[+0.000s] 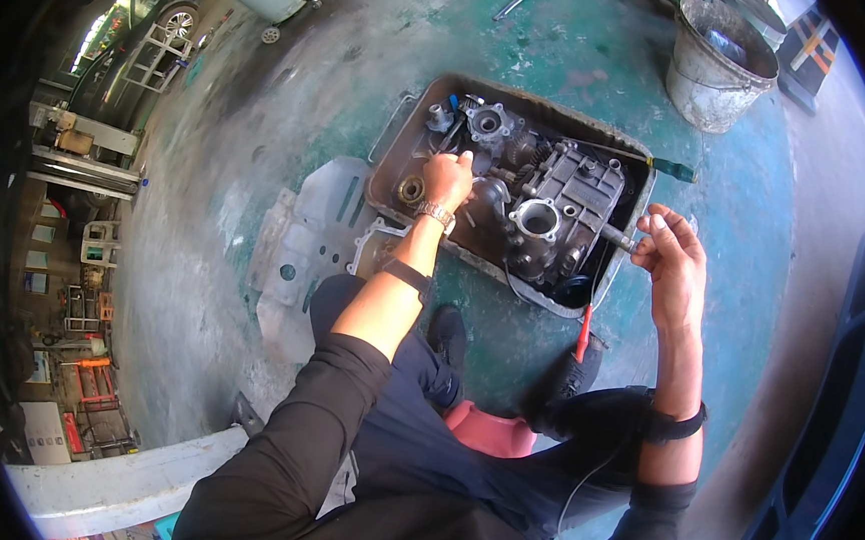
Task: The person sits on the floor and uses a screwdriver to remove a bolt from a disassembled engine block. They then use a socket wrench to loosen and remove another bolt from the same engine component.
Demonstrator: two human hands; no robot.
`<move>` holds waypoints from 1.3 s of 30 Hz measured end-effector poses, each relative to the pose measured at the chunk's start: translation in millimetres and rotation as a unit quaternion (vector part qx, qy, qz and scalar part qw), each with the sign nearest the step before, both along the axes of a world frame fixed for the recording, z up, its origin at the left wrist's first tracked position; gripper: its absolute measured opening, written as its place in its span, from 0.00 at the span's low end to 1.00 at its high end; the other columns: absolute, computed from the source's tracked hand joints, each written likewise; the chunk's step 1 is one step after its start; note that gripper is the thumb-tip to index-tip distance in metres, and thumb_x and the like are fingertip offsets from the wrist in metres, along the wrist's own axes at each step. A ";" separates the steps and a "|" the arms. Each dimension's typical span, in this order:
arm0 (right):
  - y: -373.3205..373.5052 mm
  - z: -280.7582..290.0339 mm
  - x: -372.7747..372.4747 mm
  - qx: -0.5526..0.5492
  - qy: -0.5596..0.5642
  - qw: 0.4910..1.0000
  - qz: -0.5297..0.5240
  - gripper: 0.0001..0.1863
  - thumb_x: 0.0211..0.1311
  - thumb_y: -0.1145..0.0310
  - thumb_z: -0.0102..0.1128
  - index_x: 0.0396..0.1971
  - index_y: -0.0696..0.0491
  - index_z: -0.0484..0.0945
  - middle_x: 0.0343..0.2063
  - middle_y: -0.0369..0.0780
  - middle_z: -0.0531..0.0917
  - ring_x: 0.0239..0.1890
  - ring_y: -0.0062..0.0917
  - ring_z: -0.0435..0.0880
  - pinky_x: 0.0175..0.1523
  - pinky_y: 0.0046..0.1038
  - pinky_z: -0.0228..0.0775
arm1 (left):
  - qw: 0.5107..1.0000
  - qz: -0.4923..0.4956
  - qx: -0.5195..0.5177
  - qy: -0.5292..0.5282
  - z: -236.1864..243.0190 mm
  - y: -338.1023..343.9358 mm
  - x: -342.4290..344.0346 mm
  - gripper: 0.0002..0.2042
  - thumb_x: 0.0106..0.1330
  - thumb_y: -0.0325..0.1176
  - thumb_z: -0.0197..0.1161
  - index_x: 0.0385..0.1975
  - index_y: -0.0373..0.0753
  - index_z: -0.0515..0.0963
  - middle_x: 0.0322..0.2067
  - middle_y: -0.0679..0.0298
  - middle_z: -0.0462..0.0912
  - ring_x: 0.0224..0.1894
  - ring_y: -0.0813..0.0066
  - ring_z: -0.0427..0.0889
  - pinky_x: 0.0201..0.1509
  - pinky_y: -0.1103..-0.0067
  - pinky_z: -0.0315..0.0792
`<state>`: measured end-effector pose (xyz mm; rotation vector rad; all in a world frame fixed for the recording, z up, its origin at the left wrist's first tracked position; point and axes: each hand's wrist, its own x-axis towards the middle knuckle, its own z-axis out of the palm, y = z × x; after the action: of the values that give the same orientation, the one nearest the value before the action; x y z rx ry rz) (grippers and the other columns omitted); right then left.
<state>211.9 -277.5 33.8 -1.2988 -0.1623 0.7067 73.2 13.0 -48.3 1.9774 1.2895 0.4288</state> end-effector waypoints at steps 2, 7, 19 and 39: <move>-0.5 0.6 -0.8 -0.002 0.001 1.000 -0.002 0.17 0.62 0.66 0.59 0.47 0.60 0.74 0.34 0.36 0.81 0.27 0.13 0.75 0.35 0.18 0.72 | 1.000 0.011 0.019 -0.014 -0.4 -6.8 -0.7 0.23 0.65 0.42 0.56 0.15 0.28 0.76 0.14 0.48 0.78 0.17 0.57 0.81 0.24 0.67 0.75; 3.5 2.9 -2.6 0.006 -0.001 1.000 0.011 0.18 0.62 0.66 0.59 0.48 0.60 0.74 0.33 0.35 0.81 0.27 0.13 0.75 0.36 0.18 0.72 | 0.986 -0.040 0.152 -0.060 9.8 -44.9 7.5 0.19 0.61 0.40 0.59 0.14 0.31 0.75 0.16 0.46 0.75 0.21 0.45 0.77 0.26 0.59 0.68; -2.8 5.7 3.0 0.027 0.004 1.000 -0.013 0.15 0.63 0.67 0.58 0.46 0.58 0.75 0.34 0.35 0.81 0.27 0.13 0.75 0.36 0.18 0.71 | 0.958 -0.238 0.130 -0.087 -34.7 -202.4 31.2 0.13 0.61 0.36 0.58 0.18 0.35 0.74 0.29 0.54 0.79 0.37 0.54 0.76 0.53 0.64 0.63; 3.5 7.8 0.3 0.013 -0.006 1.000 -0.001 0.15 0.64 0.67 0.57 0.46 0.60 0.74 0.33 0.36 0.80 0.27 0.13 0.74 0.35 0.19 0.70 | 0.730 0.262 -0.516 -0.364 -73.2 -63.3 -43.8 0.32 0.58 0.66 0.55 0.30 0.34 0.72 0.22 0.58 0.78 0.23 0.63 0.78 0.32 0.63 0.76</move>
<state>212.2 -274.0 41.6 -1.2787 -0.1803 0.6927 29.4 -50.3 -121.5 0.3898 1.1167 0.5090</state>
